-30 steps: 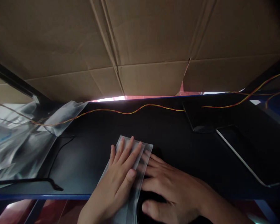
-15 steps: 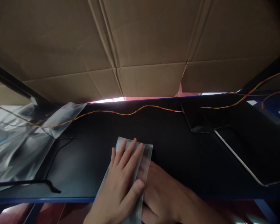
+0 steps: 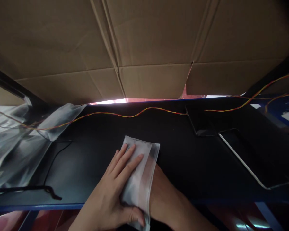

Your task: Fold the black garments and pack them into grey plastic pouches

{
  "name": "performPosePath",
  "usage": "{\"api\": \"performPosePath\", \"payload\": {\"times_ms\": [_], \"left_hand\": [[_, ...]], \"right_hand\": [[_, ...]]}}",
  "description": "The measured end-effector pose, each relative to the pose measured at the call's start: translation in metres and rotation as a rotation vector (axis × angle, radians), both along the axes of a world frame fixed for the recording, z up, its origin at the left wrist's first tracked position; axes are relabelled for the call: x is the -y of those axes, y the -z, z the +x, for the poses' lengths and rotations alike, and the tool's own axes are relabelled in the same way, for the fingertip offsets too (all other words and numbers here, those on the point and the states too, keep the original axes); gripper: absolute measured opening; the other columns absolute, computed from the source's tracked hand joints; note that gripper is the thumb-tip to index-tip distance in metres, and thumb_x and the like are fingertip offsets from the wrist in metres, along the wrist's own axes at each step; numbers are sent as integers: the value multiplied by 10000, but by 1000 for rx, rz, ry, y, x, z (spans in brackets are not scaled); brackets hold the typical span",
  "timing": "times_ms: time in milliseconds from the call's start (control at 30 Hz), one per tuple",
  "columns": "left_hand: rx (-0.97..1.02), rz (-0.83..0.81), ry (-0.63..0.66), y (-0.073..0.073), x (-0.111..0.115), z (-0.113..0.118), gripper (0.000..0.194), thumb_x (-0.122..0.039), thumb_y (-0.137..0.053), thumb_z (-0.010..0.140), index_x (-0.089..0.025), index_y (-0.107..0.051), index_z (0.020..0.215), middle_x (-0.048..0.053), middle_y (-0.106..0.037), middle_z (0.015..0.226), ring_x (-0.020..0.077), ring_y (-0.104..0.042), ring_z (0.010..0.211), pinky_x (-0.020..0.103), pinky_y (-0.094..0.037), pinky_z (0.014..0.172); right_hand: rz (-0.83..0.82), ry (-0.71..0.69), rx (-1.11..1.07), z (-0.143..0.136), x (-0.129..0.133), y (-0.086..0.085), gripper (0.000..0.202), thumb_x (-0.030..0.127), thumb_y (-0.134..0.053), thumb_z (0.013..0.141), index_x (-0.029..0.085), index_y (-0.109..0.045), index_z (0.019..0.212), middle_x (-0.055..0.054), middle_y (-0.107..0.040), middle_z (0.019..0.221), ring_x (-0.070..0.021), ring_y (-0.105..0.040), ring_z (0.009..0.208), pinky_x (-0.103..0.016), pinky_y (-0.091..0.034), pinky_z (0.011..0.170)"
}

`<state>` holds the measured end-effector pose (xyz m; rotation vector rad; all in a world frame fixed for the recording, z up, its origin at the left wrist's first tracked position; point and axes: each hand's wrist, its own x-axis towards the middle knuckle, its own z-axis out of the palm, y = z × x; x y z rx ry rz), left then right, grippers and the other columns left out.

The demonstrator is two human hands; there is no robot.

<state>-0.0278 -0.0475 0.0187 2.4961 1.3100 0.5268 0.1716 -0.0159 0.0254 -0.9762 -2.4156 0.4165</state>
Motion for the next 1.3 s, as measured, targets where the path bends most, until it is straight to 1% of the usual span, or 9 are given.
{"api": "performPosePath", "payload": {"times_ms": [100, 200, 267, 500, 600, 767, 1033, 1167, 1300], "left_hand": [[-33, 4, 11, 0, -3, 0, 1321, -1008, -589, 753, -317, -141, 1787, 196, -250, 1838, 482, -300, 1664, 803, -284, 1269], [-87, 8, 37, 2, -5, 4, 1417, -1002, -666, 694, -299, -112, 1792, 207, -239, 1837, 485, -270, 1673, 790, -283, 1282], [-110, 16, 54, 4, -5, 7, 1452, -1005, -685, 673, -290, -102, 1794, 207, -243, 1835, 491, -230, 1683, 790, -262, 1294], [-112, 73, 45, 4, -8, 1, 1512, -1021, -662, 671, -239, -22, 1796, 239, -260, 1823, 500, -194, 1689, 804, -244, 1293], [-125, 83, 25, 6, -10, -3, 1499, -1034, -628, 671, -241, -36, 1796, 236, -218, 1836, 493, -233, 1682, 789, -253, 1296], [-177, 101, 36, 8, -10, -1, 1459, -1038, -615, 693, -232, -101, 1795, 237, -220, 1835, 503, -209, 1686, 796, -280, 1286], [-202, 154, 41, 7, -11, 2, 1456, -1032, -610, 707, -176, -140, 1787, 280, -244, 1815, 536, -233, 1669, 828, -346, 1232], [-175, 324, 55, 3, 7, -10, 1064, -803, -720, 906, -179, -406, 1708, 219, -397, 1774, 502, -262, 1676, 828, -221, 1288], [-80, 364, 183, -5, 30, -12, 369, -381, -781, 1032, -256, -740, 1376, 37, -740, 1477, 273, -514, 1581, 562, -247, 1401]], "right_hand": [[-215, -199, -82, 39, 1, -7, 339, 151, -633, 1059, 243, -722, 1373, -13, -765, 1433, -156, -666, 1400, -277, -473, 1245], [-231, -70, -44, 65, 3, -4, 478, 102, -641, 1038, 229, -655, 1498, -67, -655, 1599, -242, -492, 1588, -484, -347, 1360], [-216, -29, -22, 64, 2, 2, 573, 117, -658, 1034, 224, -572, 1590, -99, -591, 1662, -265, -427, 1629, -556, -297, 1374], [-154, -24, -69, 24, -6, 7, 667, 115, -663, 1019, 205, -485, 1655, -128, -607, 1643, -246, -461, 1609, -566, -142, 1405], [-153, -45, -64, 41, -5, 4, 665, 141, -694, 1025, 231, -493, 1653, -80, -637, 1620, -233, -505, 1577, -523, -219, 1400], [-75, 314, -15, 71, 8, 15, 614, 252, -847, 943, 220, -641, 1520, -91, -696, 1533, -376, -560, 1460, -617, -514, 1185], [-159, 292, -47, 36, 0, 14, 388, 241, -777, 1004, 299, -737, 1386, -46, -781, 1405, -388, -603, 1308, -596, -563, 1014], [-153, 221, -108, 60, 4, 12, 561, 205, -750, 1031, 267, -590, 1565, -66, -688, 1552, -343, -592, 1377, -570, -555, 1095], [-129, 163, -208, 96, 25, 14, 323, 194, -600, 1133, 315, -673, 1423, -11, -774, 1371, -212, -690, 1248, -409, -579, 1070]]}}
